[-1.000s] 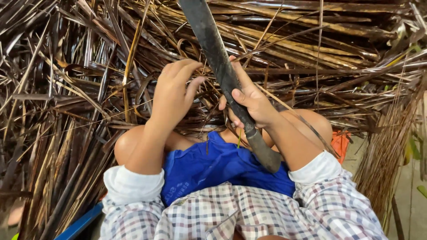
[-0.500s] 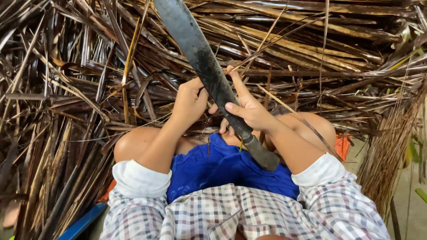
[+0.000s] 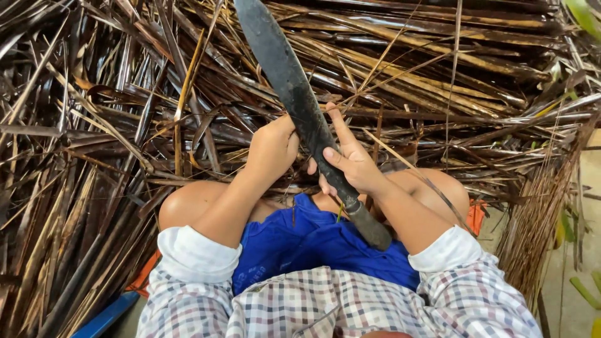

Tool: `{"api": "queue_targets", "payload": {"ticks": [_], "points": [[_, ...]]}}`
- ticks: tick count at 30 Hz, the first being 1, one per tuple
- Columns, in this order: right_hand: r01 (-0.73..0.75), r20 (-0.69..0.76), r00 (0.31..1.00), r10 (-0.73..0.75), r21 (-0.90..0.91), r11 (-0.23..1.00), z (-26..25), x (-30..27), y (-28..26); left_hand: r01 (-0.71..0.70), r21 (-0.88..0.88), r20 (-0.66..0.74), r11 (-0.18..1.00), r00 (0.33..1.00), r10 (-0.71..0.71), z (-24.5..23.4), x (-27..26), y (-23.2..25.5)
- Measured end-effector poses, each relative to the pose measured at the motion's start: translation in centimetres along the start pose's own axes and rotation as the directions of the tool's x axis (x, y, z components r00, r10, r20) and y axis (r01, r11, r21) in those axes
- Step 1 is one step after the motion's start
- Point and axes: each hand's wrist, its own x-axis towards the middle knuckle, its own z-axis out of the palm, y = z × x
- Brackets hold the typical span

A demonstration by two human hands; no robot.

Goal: Stripping the leafy parts from palm frond midribs using a machete while sitting on a pile of fronds.

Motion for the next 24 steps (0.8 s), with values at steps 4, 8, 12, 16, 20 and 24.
{"api": "queue_targets", "payload": {"ticks": [4,8,12,16,20,24], "points": [[0.005,-0.002,1.000,-0.005,-0.008,1.000,0.2,-0.2,-0.1,-0.043,-0.033,-0.058,0.999,0.997,0.041,0.5,-0.2,-0.2],[0.018,0.002,1.000,-0.018,-0.009,1.000,0.2,-0.4,-0.1,-0.073,-0.070,-0.098,0.995,0.993,0.066,0.6,-0.3,-0.2],[0.014,0.006,1.000,-0.013,-0.032,0.999,0.2,-0.5,0.3,-0.105,-0.048,-0.144,0.993,0.985,0.097,0.8,-0.2,-0.4],[0.011,0.004,1.000,-0.011,-0.035,0.999,0.4,-0.5,0.0,-0.118,-0.069,-0.155,0.991,0.982,0.106,0.9,-0.4,-0.5],[0.008,-0.016,1.000,-0.009,-0.014,1.000,0.3,-0.4,0.3,-0.139,-0.066,-0.168,0.988,0.978,0.126,0.9,-0.4,-0.5],[0.016,-0.024,1.000,-0.016,-0.013,1.000,0.5,-0.3,0.2,-0.155,-0.088,-0.166,0.984,0.976,0.139,0.8,-0.5,-0.7]]}}
